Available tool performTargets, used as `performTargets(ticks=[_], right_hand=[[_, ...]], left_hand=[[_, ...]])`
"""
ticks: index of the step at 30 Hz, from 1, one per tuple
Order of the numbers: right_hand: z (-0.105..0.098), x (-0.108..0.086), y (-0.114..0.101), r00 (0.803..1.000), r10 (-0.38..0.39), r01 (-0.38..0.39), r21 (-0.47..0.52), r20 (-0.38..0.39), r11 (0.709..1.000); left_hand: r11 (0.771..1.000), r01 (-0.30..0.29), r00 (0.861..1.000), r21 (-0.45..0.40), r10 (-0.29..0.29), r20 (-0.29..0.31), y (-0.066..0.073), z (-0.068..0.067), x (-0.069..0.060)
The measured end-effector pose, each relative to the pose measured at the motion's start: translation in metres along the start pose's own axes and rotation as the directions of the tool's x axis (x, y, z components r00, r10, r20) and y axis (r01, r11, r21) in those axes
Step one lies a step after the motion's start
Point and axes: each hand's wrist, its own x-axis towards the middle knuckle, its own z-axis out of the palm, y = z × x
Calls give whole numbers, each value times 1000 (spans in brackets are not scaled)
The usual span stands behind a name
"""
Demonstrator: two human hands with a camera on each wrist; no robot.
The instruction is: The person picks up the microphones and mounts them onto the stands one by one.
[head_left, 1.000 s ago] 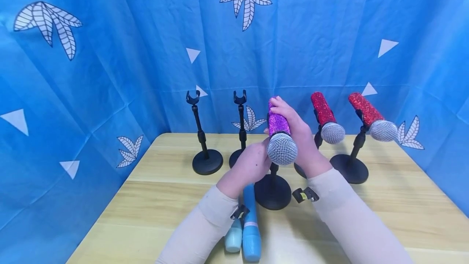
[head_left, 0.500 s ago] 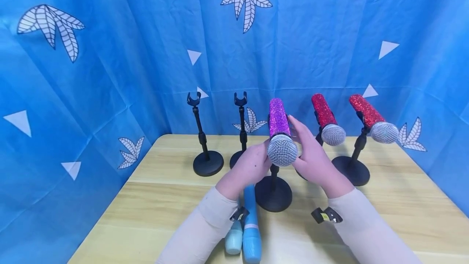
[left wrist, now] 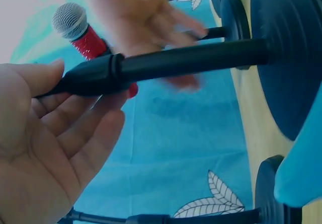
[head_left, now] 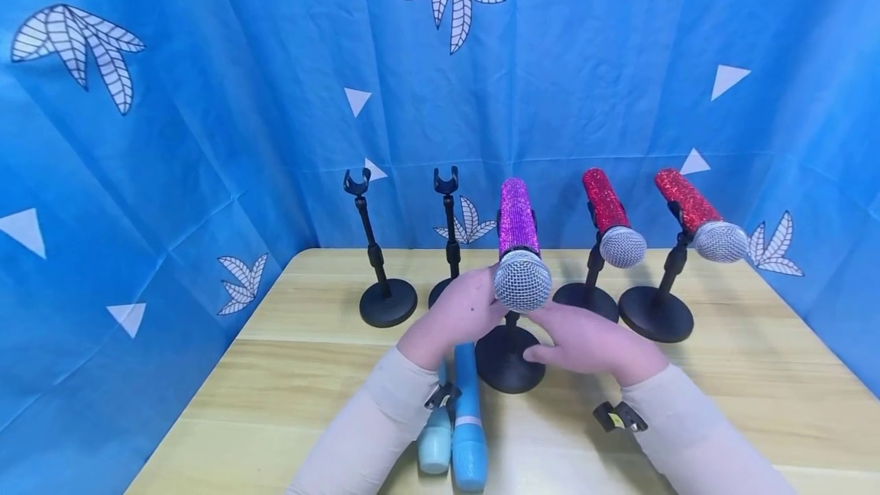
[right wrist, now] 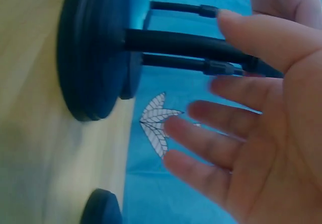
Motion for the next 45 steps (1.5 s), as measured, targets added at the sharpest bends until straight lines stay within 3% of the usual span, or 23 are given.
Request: performTargets(ticks=[4,10,15,22,28,30,34,37,45], right_hand=[[7,3,-2,993,-15,22,-58,114,998],[14,2,-6,980,-31,42,-51,196,998],[21,0,-9,982,-62,78,-86,176,993],[24,0,-10,987,-58,75,-112,150,991],[24,0,-11,986,-30,48,-108,161,993],[24,0,-12,986,-22,41,-113,162,993],[25,-1,-12,986,-9,29,-117,166,993],[25,-1,-13,986,0,21,-124,167,992],[25,0,-13,985,10,12,-129,170,992]], left_hand=[[999,-6,999,-47,8,40,-3,-6,-1],[997,-23,992,-78,33,119,-5,-8,-2],[998,-48,993,-51,53,108,-7,-2,0],[998,-22,996,-62,27,85,-3,0,-1],[999,-48,998,-16,47,-37,-3,7,-3],[1000,-31,998,-6,30,-55,-3,9,-4],[997,76,997,-15,-76,-14,-1,9,-6],[993,120,993,-17,-119,20,1,8,-7],[995,94,995,-40,-92,45,-2,6,-8]])
